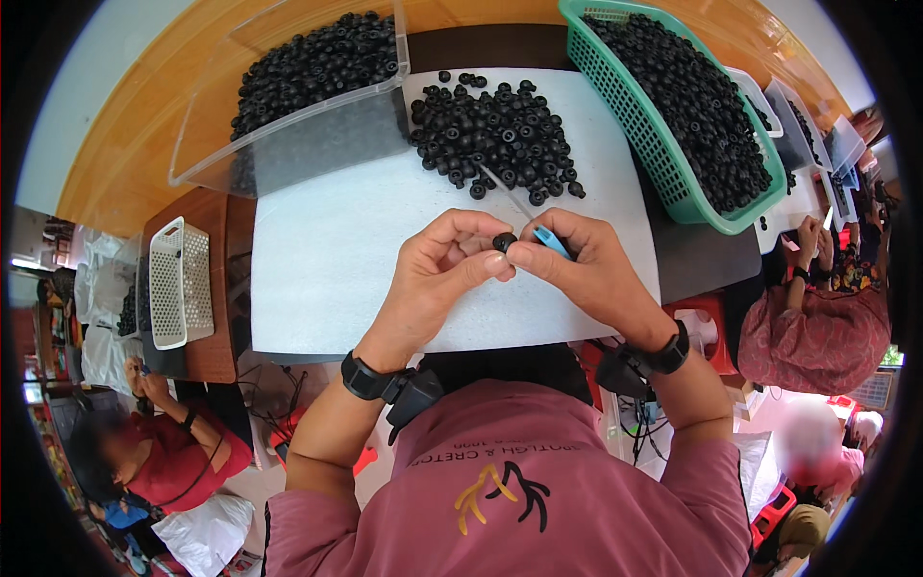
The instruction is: The recorder trims excess material from small black components and sorts them into plastic containers at a workstation.
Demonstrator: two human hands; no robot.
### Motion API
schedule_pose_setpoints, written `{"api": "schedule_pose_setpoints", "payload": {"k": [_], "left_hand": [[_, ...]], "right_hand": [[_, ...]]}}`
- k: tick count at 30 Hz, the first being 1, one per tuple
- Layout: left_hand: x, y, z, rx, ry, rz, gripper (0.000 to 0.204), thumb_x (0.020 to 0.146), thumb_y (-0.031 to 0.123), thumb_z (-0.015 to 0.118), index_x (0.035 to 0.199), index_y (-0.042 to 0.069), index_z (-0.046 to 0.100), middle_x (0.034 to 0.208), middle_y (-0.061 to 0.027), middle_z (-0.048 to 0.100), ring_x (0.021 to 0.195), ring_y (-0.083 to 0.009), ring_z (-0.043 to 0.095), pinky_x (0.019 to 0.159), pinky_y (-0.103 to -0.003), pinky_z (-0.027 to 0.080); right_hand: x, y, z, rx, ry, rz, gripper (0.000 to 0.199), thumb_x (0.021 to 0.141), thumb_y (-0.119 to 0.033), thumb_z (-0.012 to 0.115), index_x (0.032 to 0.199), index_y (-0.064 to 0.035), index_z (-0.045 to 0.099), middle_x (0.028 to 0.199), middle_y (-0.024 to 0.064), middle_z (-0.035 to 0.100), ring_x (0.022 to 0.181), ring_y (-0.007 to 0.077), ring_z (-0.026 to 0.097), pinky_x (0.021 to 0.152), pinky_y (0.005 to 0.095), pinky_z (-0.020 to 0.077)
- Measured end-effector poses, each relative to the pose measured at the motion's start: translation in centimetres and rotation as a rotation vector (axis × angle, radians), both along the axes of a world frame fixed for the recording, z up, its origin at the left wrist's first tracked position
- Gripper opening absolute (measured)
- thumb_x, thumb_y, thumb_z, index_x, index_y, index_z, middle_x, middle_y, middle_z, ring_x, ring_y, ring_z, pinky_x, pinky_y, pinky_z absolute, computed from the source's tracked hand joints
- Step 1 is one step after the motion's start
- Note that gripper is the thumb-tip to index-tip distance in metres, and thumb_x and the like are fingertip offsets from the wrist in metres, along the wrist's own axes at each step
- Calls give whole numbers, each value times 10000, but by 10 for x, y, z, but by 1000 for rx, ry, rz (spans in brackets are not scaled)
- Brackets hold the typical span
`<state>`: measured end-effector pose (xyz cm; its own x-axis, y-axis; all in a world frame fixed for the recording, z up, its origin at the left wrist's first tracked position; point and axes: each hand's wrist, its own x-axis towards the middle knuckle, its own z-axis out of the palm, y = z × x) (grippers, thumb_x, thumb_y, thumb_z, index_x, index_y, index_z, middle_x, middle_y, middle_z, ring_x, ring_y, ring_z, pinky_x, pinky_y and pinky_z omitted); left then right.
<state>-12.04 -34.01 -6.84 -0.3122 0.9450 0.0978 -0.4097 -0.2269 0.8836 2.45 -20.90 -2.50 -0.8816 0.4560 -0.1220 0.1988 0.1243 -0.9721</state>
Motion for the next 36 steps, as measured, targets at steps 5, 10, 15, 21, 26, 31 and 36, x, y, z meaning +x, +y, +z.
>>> {"api": "schedule_pose_setpoints", "payload": {"k": [5,10,15,21,26,31,36], "left_hand": [[2,-1,2,-16,58,38,251,879,-5,643,1124,5,587,1033,-72,639,927,-122,615,835,-274,514],[3,-2,-1,4,158,66,266,859,-42,652,1117,-6,593,1055,-63,608,961,-127,605,849,-276,513],[2,-2,1,21,182,74,263,855,-49,649,1114,-13,620,1074,-79,583,982,-137,598,839,-261,515],[2,-1,4,8,243,110,251,851,-52,649,1099,-11,637,1065,-74,586,964,-136,596,825,-253,511],[1,-3,7,-19,354,124,232,855,-24,660,1085,4,651,1034,-56,594,894,-105,573,769,-238,477],[-9,-7,20,-111,269,50,219,850,27,684,1069,27,663,977,-24,609,834,-79,543,737,-223,447],[-77,0,81,-11,747,513,234,827,114,723,1052,64,680,1015,-27,647,924,-104,599,819,-261,484]], "right_hand": [[-4,-2,2,-188,73,3,262,893,-296,679,901,-37,639,714,-35,548,630,20,436,548,191,329],[0,2,-4,-398,-5,-10,270,887,-328,678,902,-62,635,683,-53,492,594,17,392,524,184,287],[-2,0,-3,-522,18,-24,289,890,-338,671,888,-53,624,675,-59,469,562,16,356,496,190,256],[-3,-3,-4,-239,-21,-28,317,903,-357,657,858,-46,613,698,-62,462,652,20,383,554,195,296],[-4,-4,-7,-44,8,-11,328,921,-354,636,857,-33,614,712,-56,469,689,32,391,582,211,325],[-1,-6,-9,-151,24,-40,341,932,-367,616,883,-30,631,725,-45,502,681,36,432,578,211,350],[5,5,-8,-335,42,-129,317,943,-342,596,950,-28,642,719,-44,486,612,29,414,545,186,336]]}}
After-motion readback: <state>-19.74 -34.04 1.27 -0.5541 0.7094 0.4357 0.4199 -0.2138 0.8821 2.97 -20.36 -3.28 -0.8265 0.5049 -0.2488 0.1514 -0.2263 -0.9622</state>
